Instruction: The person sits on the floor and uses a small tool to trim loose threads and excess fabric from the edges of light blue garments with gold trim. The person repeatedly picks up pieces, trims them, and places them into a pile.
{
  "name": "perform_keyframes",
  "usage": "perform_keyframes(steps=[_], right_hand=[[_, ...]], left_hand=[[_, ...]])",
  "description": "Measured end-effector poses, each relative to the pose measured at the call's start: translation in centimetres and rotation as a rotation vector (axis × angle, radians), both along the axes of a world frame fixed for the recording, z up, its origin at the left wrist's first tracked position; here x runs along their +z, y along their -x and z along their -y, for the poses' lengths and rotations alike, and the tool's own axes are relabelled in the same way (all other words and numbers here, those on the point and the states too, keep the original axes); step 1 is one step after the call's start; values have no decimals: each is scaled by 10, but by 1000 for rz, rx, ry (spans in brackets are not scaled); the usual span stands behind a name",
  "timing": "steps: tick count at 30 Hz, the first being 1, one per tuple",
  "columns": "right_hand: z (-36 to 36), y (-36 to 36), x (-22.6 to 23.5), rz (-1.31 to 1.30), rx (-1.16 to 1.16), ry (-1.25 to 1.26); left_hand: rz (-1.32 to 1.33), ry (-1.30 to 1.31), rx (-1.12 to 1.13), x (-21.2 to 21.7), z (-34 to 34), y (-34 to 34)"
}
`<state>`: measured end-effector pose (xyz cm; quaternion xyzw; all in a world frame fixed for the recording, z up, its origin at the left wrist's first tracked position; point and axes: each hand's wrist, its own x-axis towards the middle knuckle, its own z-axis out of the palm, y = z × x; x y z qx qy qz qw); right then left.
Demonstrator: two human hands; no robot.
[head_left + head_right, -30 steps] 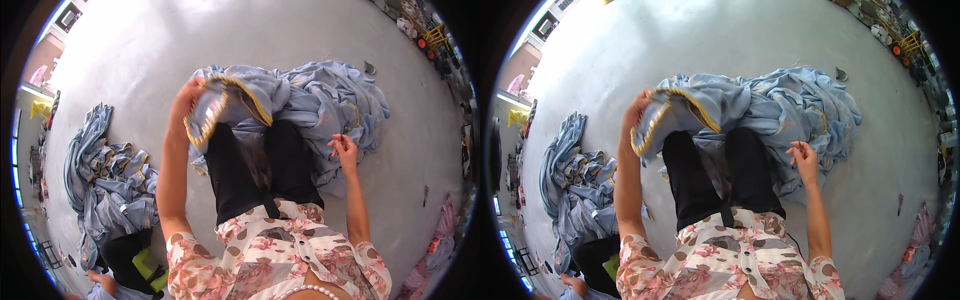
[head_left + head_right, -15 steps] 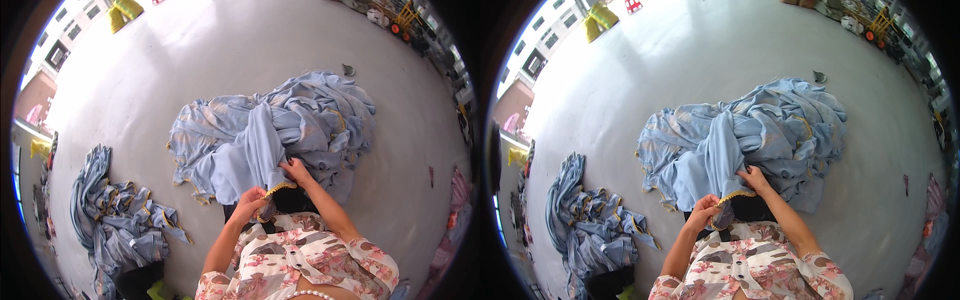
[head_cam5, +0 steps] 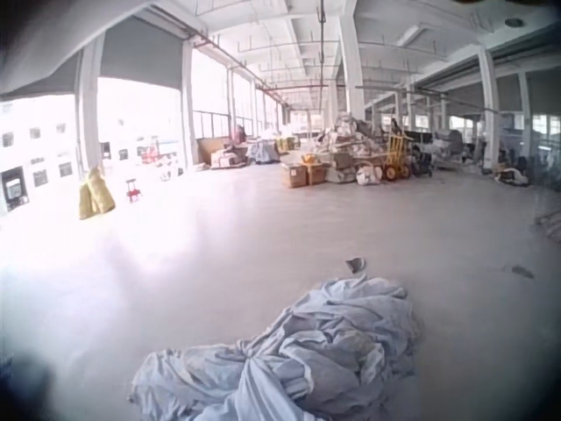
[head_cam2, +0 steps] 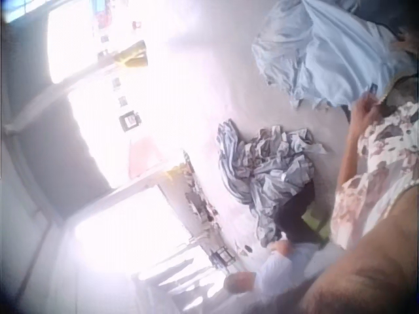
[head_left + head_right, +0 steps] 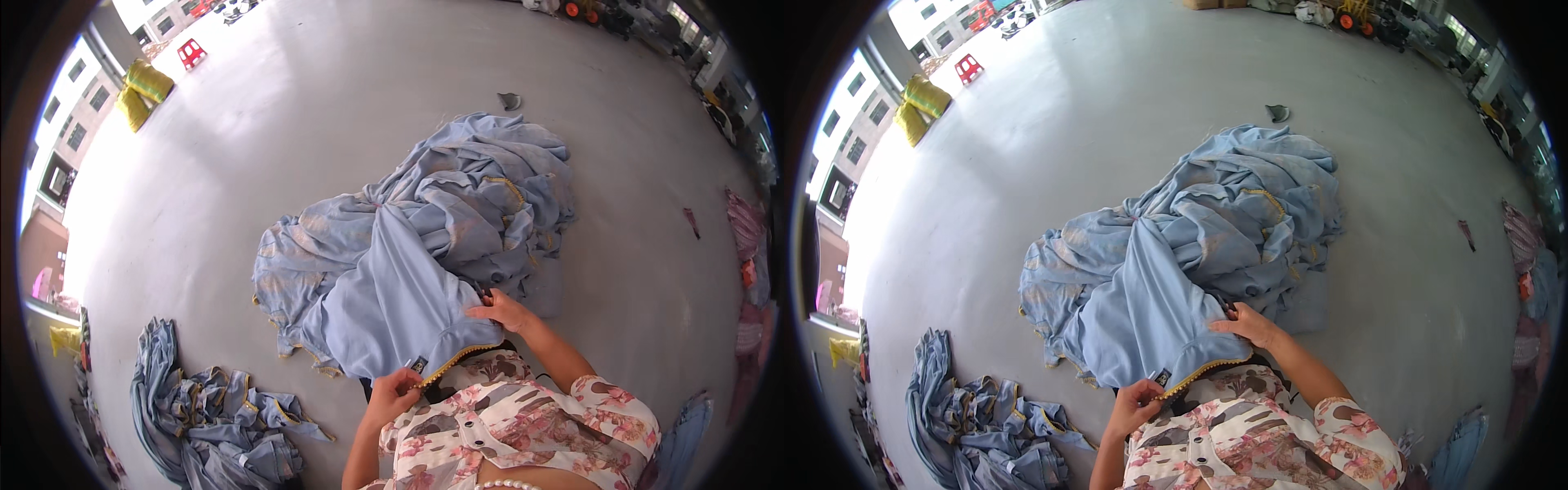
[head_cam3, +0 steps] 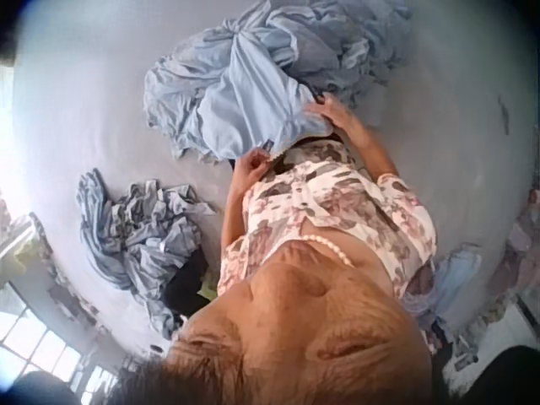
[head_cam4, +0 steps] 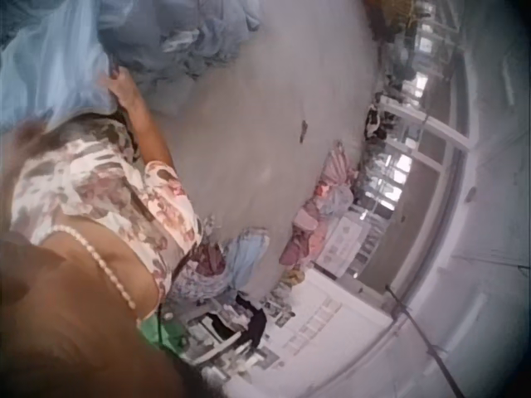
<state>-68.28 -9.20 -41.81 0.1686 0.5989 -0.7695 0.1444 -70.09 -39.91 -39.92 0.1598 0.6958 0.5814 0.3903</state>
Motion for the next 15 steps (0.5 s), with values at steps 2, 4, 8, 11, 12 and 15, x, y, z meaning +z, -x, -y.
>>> perform_keyframes(steps=[2,4,8,11,12,15], right_hand=[[-5,-5,-8,67,90,-12],[-15,-14,-21,58,119,-24],[-9,-15,4,63,92,5],[-8,-17,11,27,56,39],[-7,-17,11,-16,26,38],[-6,-16,6,-32,-108,-94]], left_hand=[[-137,95,41,-6,-1,2],[-393,239,16,-5,-1,3],[-620,280,65,2,1,-1],[-758,228,160,5,0,-1],[-788,210,206,6,1,-1],[-907,211,388,12,2,1]])
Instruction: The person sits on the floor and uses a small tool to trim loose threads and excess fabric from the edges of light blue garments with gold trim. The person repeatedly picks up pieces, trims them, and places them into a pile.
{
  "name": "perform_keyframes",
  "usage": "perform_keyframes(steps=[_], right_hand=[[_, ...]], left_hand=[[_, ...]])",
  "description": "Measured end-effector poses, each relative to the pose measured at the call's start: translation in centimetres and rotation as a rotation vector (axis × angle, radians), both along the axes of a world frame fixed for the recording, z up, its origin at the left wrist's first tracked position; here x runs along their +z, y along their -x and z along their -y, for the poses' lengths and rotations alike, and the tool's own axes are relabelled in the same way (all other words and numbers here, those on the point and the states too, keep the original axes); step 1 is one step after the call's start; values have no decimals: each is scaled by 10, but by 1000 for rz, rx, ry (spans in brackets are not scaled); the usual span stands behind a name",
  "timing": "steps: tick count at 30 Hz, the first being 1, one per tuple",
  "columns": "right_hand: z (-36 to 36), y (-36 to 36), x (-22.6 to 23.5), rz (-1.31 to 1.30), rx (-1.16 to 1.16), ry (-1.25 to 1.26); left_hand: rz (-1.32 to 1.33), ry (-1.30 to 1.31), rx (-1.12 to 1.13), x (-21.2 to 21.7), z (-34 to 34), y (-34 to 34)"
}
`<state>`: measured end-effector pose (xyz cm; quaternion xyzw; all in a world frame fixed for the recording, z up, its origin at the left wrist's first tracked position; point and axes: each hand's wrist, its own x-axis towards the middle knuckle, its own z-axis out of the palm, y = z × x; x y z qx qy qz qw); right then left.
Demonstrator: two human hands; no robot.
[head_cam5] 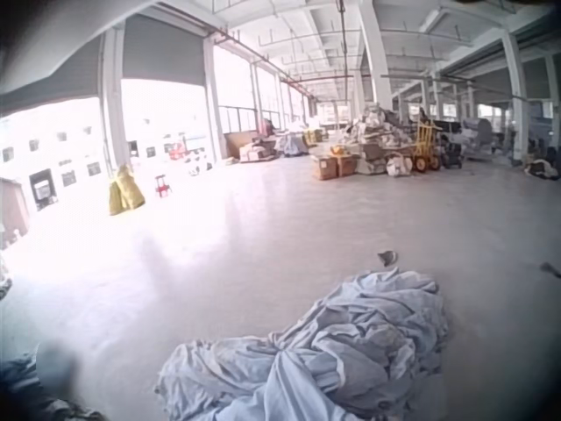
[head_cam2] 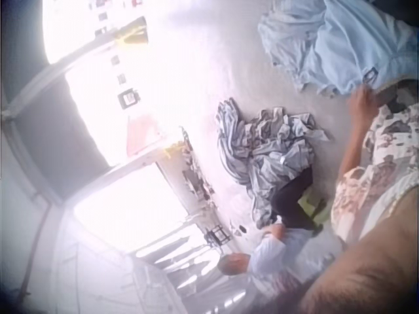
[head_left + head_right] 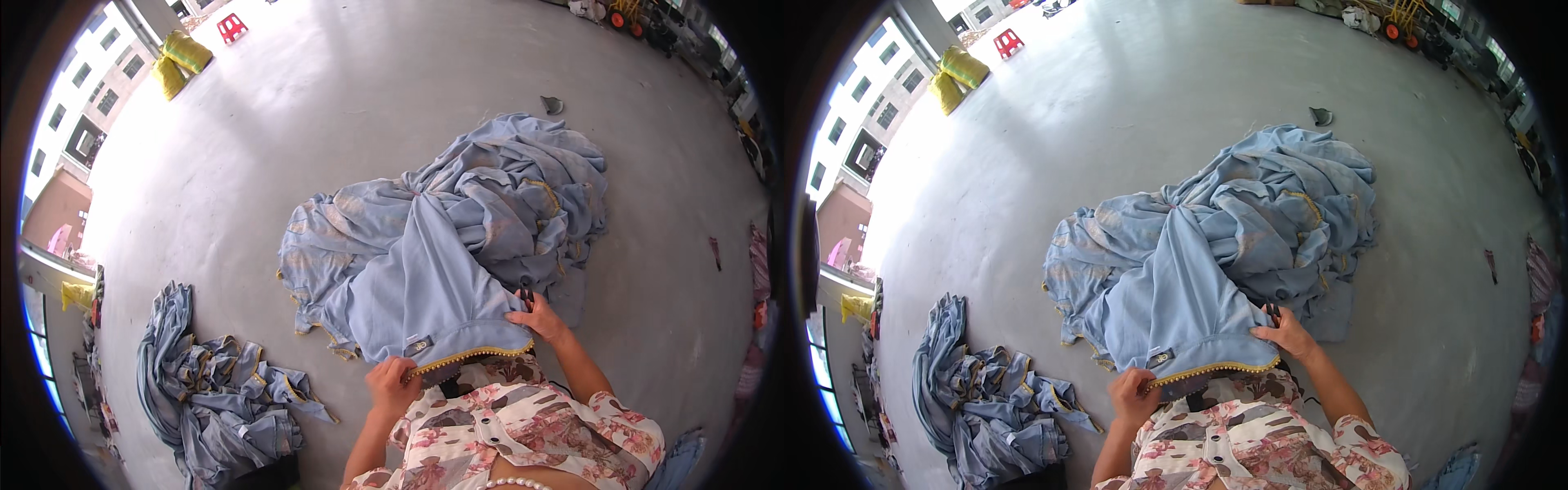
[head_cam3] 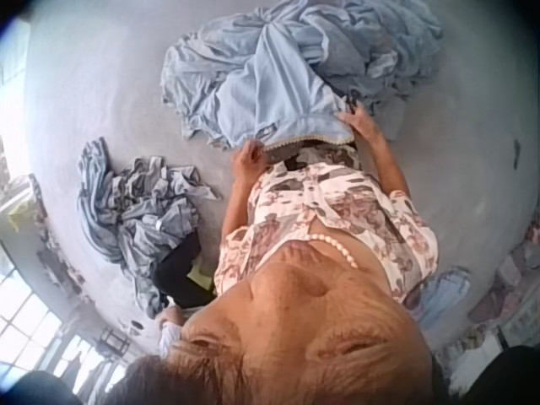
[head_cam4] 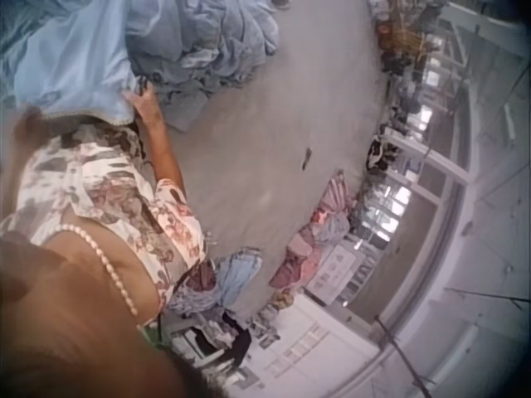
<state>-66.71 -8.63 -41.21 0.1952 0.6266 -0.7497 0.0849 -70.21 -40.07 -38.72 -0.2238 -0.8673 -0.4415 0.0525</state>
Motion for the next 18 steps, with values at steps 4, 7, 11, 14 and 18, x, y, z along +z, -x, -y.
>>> perform_keyframes(steps=[4,7,11,14,18], right_hand=[[14,8,15,-81,4,-82],[25,15,14,-156,54,-176],[47,25,24,-202,113,-142],[59,33,30,-191,142,-104],[74,47,40,-180,110,16]], left_hand=[[-83,-11,217,-5,4,10],[-77,32,312,-11,15,19],[-47,85,421,-15,34,24],[2,184,520,-7,42,27],[-84,-17,395,24,21,-2]])
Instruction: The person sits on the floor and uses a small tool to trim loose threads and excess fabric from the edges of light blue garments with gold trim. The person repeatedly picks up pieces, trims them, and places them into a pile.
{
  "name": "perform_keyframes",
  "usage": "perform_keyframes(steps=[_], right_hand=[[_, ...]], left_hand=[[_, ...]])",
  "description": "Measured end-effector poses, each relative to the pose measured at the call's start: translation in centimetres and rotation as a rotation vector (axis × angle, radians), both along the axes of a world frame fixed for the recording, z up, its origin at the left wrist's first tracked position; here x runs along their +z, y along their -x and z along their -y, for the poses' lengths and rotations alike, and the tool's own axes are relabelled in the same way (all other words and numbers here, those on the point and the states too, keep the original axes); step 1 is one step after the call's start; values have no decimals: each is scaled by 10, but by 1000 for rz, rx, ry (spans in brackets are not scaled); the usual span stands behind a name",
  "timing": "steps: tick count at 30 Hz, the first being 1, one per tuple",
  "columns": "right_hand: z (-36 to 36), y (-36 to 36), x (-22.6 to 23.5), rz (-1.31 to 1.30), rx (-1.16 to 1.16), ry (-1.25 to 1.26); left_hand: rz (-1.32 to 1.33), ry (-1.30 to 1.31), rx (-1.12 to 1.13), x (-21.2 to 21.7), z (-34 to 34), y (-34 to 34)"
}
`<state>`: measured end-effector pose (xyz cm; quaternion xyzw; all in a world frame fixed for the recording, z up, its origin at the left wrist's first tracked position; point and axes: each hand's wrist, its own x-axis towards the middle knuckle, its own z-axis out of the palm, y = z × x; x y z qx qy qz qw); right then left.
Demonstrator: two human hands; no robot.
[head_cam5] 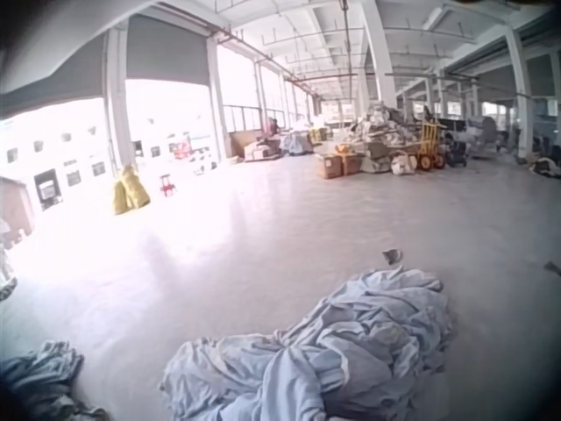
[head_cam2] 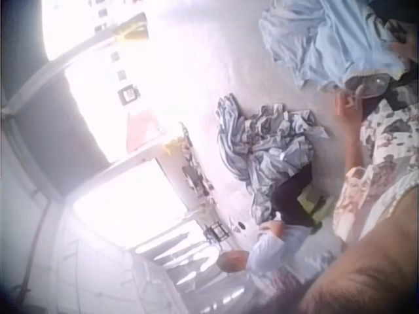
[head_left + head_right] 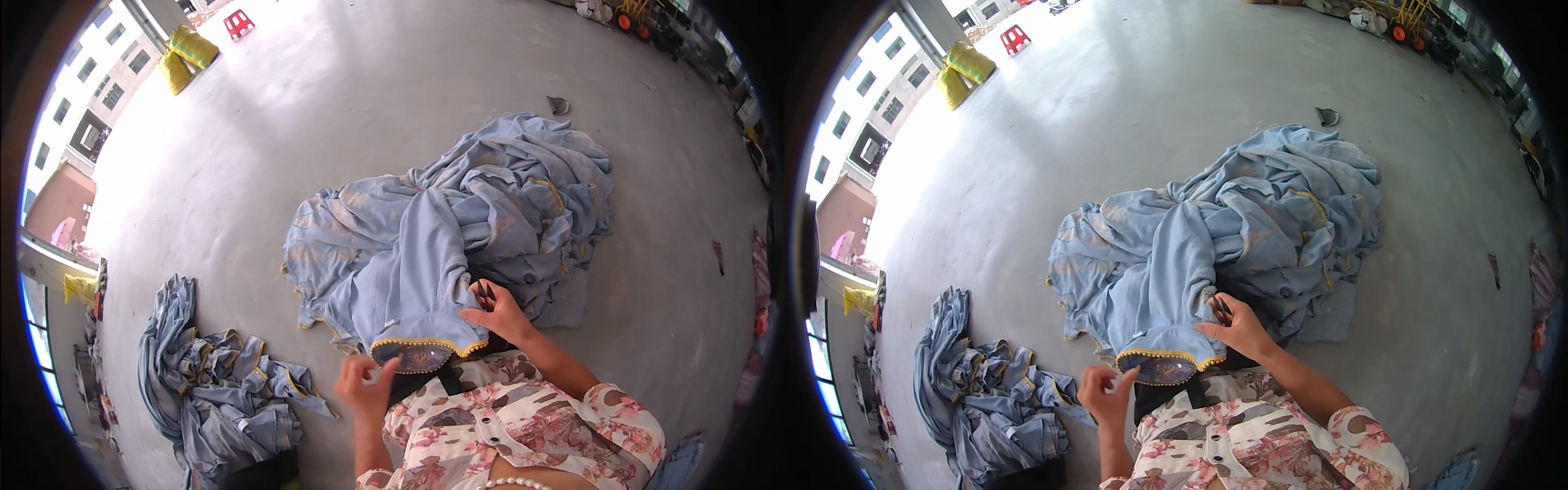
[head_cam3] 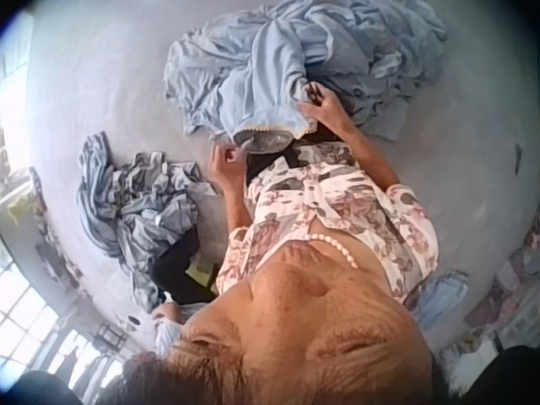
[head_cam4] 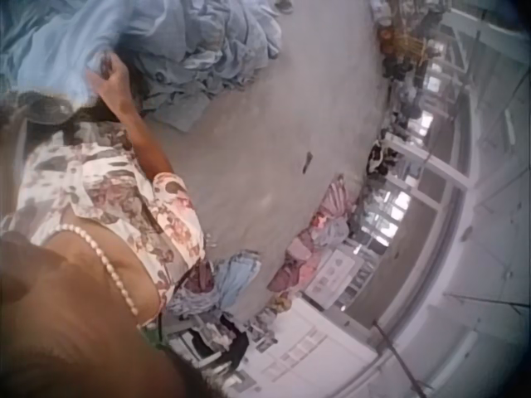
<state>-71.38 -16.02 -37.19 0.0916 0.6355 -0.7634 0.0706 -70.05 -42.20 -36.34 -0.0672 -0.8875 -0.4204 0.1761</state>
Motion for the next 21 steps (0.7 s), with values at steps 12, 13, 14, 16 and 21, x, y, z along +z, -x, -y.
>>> perform_keyframes(steps=[12,13,14,16,21], right_hand=[[4,4,6,-29,59,-20],[4,2,5,-28,56,-11],[6,4,3,-23,45,13],[5,3,1,-39,11,1],[-13,9,-7,-9,-91,130]], left_hand=[[1023,-1353,-511,-55,-71,12],[1003,-1321,-457,-52,-73,15],[1042,-1404,-389,-47,-74,19],[1010,-1471,-307,-54,-74,17],[919,-1367,-301,-64,-69,-1]])
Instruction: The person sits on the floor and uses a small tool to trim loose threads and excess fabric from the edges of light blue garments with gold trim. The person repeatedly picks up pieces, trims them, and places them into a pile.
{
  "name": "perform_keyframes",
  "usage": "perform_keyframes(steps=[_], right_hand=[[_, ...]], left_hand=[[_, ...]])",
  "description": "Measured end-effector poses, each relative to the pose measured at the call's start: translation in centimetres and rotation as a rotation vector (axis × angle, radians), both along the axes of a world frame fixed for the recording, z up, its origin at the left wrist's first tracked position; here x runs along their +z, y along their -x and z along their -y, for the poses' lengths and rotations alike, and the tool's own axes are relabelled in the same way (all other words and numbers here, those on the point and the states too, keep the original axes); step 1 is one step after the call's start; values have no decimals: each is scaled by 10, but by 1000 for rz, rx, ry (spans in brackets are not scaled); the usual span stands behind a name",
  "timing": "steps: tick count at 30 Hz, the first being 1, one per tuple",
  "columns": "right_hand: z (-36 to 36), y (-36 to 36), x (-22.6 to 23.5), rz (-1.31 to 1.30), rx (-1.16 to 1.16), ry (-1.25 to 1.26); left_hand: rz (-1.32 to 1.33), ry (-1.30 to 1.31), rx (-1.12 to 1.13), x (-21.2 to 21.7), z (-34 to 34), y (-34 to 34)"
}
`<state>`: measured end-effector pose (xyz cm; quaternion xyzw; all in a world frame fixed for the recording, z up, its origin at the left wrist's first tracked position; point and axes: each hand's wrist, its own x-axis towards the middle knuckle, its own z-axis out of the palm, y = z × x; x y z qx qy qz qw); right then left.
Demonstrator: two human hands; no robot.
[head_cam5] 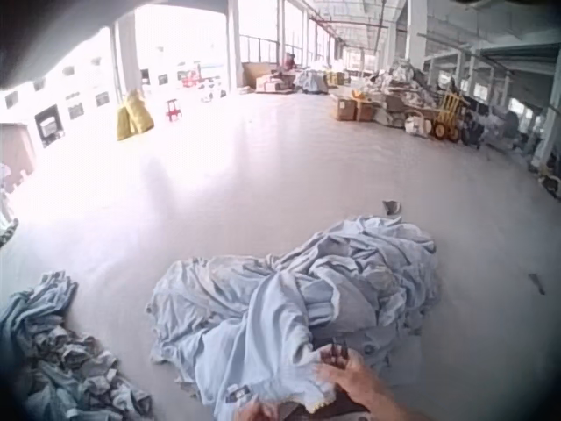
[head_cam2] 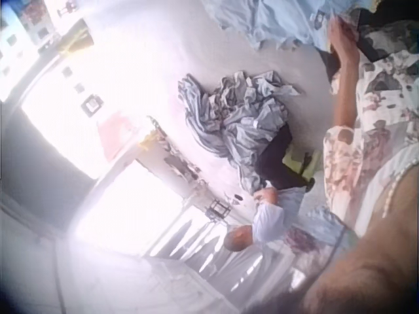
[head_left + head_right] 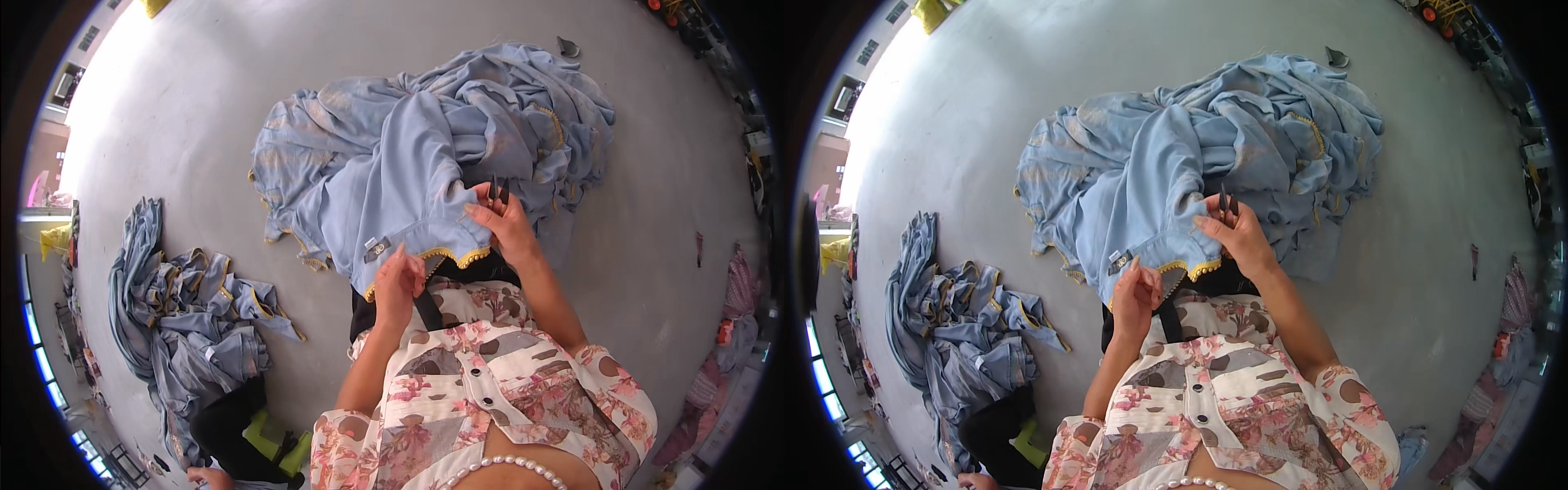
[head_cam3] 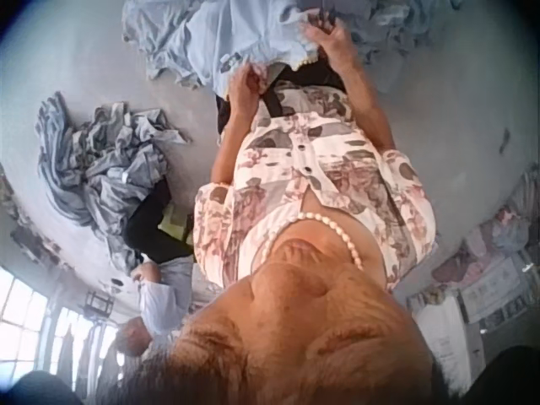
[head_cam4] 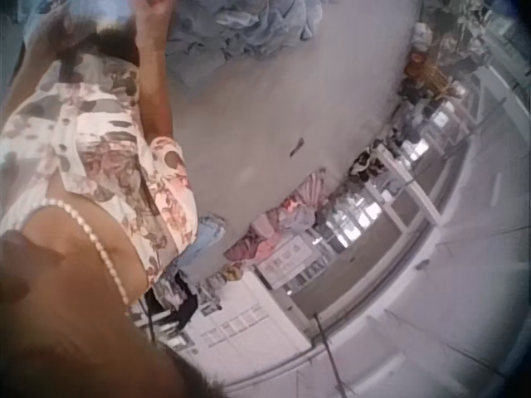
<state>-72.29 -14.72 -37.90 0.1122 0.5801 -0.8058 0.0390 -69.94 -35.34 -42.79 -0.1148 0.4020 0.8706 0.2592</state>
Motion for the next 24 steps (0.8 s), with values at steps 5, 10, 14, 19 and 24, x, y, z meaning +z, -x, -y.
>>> perform_keyframes(steps=[5,10,14,19,24], right_hand=[[-10,-1,-13,87,-45,101],[-9,-3,-16,90,-56,104],[-13,-6,-12,73,-67,102],[-19,-9,-17,66,-126,95],[-17,-9,-9,46,-106,96]], left_hand=[[60,119,-479,-5,-3,-21],[41,-10,-644,11,-22,-11],[-20,22,-642,1,-24,-14],[-63,198,-611,-4,-14,-18],[-351,545,-494,-11,-5,-29]])
